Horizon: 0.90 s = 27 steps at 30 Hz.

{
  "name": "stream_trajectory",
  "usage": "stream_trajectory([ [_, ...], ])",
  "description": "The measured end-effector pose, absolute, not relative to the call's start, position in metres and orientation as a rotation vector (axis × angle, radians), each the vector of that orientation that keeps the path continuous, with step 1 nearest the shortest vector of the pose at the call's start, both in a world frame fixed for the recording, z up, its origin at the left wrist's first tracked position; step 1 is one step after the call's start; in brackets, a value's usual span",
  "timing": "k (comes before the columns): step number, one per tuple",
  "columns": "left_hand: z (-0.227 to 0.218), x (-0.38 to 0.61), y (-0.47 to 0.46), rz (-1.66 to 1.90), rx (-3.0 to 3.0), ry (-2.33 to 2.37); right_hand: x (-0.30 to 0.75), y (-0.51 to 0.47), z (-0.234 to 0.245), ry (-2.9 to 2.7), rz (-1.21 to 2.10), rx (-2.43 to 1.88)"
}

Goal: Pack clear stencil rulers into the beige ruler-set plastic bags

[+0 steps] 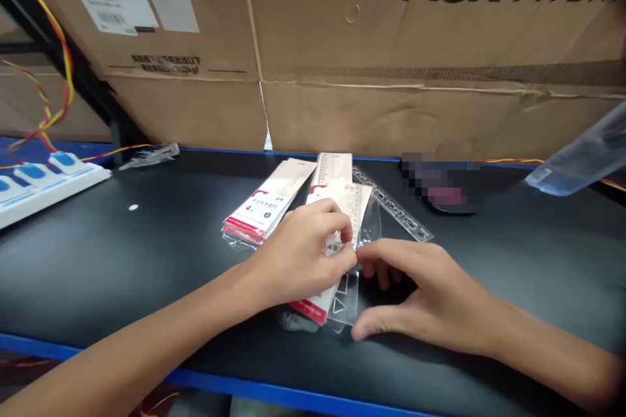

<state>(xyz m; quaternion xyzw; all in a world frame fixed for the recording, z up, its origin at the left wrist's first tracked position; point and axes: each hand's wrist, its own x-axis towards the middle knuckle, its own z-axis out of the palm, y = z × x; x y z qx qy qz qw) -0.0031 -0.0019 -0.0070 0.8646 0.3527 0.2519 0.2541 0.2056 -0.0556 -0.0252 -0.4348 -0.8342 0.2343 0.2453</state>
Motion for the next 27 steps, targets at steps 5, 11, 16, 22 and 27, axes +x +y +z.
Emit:
stream_trajectory([
  [5,-0.0044,-0.002,-0.0049,0.66,2.323,0.939,0.2095,-0.0523,-0.0262,-2.245,0.573,-1.213],
  [11,-0.0039,-0.001,-0.0062,0.685,2.316,0.947,0.2075,-0.0537,-0.0288,-2.33,0.537,-1.026],
  [16,-0.004,-0.0023,-0.0046,0.733,2.296,0.964,0.2058,-0.0561,-0.0324,-2.259,0.529,-0.915],
  [22,-0.0033,-0.0026,-0.0048,0.798,2.214,1.028,0.2077,-0.0552,-0.0332,-2.244,0.476,-0.984],
  [27,-0.0039,-0.0019,-0.0054,0.777,2.175,1.052,0.2099,-0.0534,-0.0281,-2.34,0.533,-1.046],
])
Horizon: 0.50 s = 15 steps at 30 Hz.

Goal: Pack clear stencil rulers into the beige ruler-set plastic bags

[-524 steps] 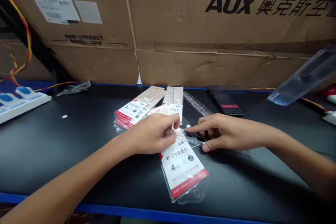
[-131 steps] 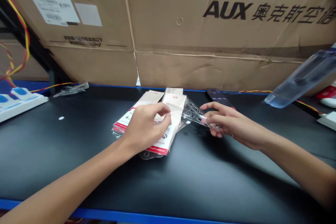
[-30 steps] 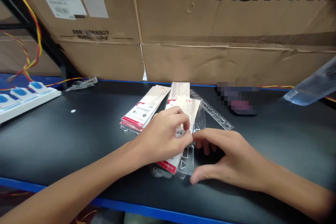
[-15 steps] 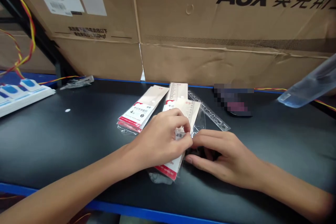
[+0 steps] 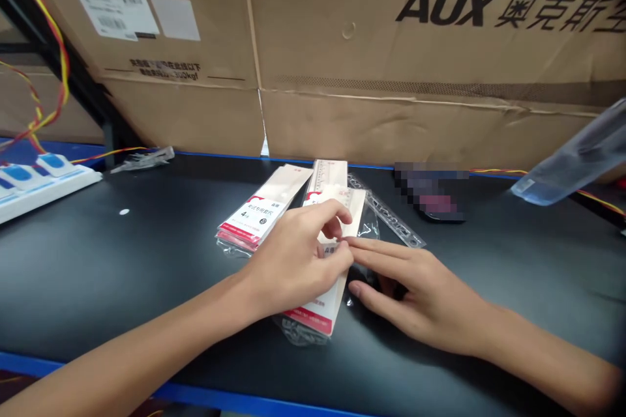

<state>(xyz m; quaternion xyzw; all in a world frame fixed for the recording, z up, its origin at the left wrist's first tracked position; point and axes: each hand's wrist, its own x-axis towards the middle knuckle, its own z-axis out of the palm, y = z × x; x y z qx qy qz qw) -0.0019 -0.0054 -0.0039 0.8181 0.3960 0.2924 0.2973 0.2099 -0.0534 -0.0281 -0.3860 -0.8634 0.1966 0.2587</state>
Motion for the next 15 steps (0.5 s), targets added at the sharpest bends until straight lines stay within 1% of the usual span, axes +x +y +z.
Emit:
stream_trajectory([
  [5,-0.002,-0.001,-0.008,0.819,2.151,1.025,0.222,-0.046,-0.029,-2.326,0.444,-1.155],
  [11,-0.004,-0.001,-0.011,0.826,2.189,0.989,0.222,-0.039,-0.022,-2.527,0.411,-1.104],
  [15,-0.007,0.0,-0.013,0.904,2.247,0.97,0.215,-0.042,-0.017,-2.627,0.403,-1.17],
])
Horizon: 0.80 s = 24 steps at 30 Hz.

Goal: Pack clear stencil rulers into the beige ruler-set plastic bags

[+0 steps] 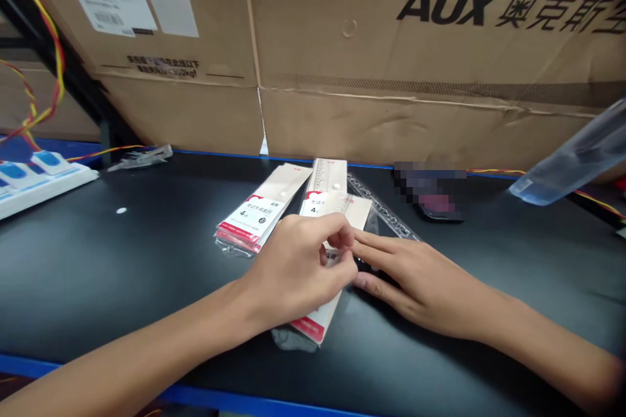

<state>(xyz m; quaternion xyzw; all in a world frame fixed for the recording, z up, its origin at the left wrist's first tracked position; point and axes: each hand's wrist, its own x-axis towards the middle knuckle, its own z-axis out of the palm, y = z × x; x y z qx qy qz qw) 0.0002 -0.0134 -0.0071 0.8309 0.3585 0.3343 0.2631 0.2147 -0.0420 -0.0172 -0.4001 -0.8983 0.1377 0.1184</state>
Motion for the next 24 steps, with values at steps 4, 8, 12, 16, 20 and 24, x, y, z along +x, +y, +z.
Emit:
stream_trajectory([
  [4,-0.007,0.002,-0.017,1.01,2.338,0.945,0.213,-0.046,-0.016,-2.674,0.356,-1.233],
  [8,-0.004,0.003,-0.017,1.065,2.356,0.923,0.218,-0.046,-0.017,-2.632,0.413,-1.231],
  [12,0.001,0.002,-0.016,1.116,2.332,0.962,0.225,-0.042,-0.016,-2.455,0.54,-1.099],
  [16,0.008,0.0,-0.013,1.024,2.17,0.97,0.227,-0.041,-0.015,-2.192,0.601,-0.999],
  [20,0.004,-0.003,0.001,0.925,1.998,0.966,0.224,-0.041,-0.018,-1.938,0.645,-1.038],
  [24,-0.01,-0.005,0.015,0.93,1.829,1.043,0.221,-0.041,-0.018,-1.653,0.76,-1.013],
])
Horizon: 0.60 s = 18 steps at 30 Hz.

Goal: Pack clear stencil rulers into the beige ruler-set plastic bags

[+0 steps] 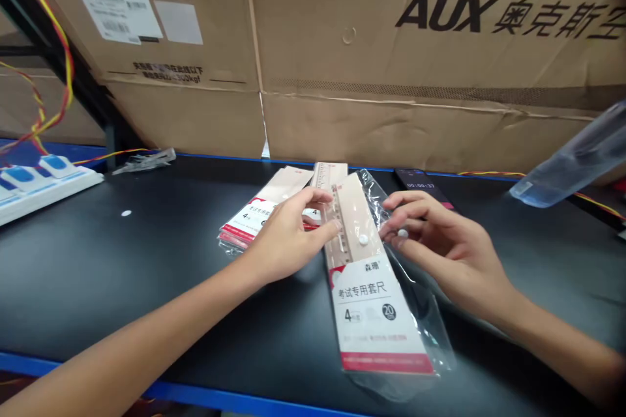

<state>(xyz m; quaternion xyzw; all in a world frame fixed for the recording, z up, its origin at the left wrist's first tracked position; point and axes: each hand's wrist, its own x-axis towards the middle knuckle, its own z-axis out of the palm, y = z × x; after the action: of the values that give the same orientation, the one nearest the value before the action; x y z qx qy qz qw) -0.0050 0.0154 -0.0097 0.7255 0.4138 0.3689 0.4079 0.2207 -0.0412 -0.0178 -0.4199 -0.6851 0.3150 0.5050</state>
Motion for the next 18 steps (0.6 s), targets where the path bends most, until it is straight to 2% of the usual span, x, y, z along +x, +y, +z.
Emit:
stream_trajectory([
  [6,-0.011,-0.004,0.016,0.817,1.264,0.934,0.218,-0.044,-0.006,-1.302,0.876,-0.974],
  [11,-0.003,-0.005,0.013,0.579,1.104,0.722,0.219,-0.039,-0.005,-1.209,1.015,-1.019],
  [18,0.001,-0.007,0.015,0.727,1.016,0.759,0.219,-0.036,-0.009,-1.119,1.097,-1.042],
])
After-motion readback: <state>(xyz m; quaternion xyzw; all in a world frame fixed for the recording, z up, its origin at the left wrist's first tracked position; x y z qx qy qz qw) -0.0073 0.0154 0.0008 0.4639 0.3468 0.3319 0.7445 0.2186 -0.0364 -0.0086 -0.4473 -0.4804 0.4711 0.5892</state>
